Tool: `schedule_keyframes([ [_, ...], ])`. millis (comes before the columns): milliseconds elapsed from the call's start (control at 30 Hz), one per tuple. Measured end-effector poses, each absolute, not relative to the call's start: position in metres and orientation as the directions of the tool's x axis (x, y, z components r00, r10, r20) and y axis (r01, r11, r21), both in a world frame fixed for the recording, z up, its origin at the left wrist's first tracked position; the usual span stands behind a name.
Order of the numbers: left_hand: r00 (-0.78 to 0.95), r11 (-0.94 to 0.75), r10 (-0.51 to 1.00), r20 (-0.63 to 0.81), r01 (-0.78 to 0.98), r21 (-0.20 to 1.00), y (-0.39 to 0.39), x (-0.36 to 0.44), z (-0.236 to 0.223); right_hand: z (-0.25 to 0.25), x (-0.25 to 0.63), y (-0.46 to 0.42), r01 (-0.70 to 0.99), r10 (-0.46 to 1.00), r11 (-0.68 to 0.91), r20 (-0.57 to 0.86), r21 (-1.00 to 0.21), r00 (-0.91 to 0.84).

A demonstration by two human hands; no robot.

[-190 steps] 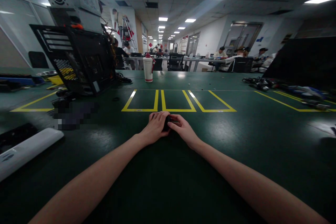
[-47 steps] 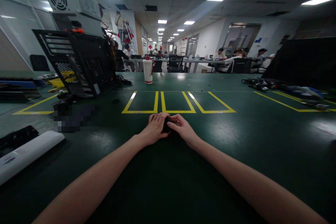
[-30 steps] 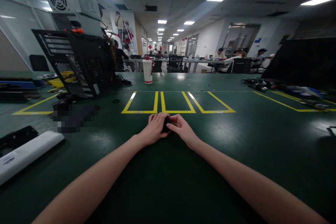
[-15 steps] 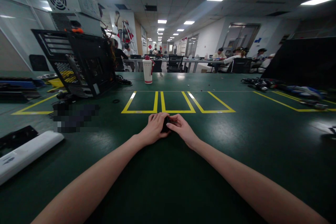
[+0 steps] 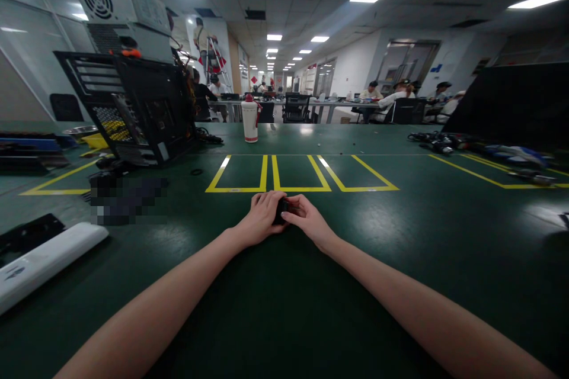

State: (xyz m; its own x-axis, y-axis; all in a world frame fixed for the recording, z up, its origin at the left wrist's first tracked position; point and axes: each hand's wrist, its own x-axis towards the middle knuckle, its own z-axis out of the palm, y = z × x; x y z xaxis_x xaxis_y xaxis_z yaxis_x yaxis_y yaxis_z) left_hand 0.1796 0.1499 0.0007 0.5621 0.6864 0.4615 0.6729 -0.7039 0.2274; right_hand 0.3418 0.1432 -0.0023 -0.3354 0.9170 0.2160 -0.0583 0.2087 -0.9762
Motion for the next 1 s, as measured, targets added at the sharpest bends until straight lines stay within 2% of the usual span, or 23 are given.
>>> schedule_keyframes([
  [133, 0.547, -0.702, 0.680, 0.488, 0.677, 0.221, 0.1518, 0.1809, -0.0022, -0.0052, 0.3412, 0.1454, -0.047, 0.921, 0.231, 0.234, -0.972, -0.310],
  [400, 0.559, -0.704, 0.684, 0.469, 0.674, 0.224, 0.1508, 0.1798, -0.0005, -0.0041, 0.3425, 0.1460, 0.023, 0.947, 0.156, 0.143, -0.987, -0.289],
  [733, 0.561, -0.704, 0.685, 0.465, 0.673, 0.226, 0.1509, 0.1799, -0.0004, 0.0005, 0.3408, 0.1410, -0.004, 0.927, 0.233, 0.224, -0.972, -0.302],
  [1000, 0.563, -0.708, 0.679, 0.471, 0.671, 0.220, 0.1513, 0.1802, -0.0012, -0.0024, 0.3428, 0.1447, 0.034, 0.949, 0.166, 0.150, -0.986, -0.278],
])
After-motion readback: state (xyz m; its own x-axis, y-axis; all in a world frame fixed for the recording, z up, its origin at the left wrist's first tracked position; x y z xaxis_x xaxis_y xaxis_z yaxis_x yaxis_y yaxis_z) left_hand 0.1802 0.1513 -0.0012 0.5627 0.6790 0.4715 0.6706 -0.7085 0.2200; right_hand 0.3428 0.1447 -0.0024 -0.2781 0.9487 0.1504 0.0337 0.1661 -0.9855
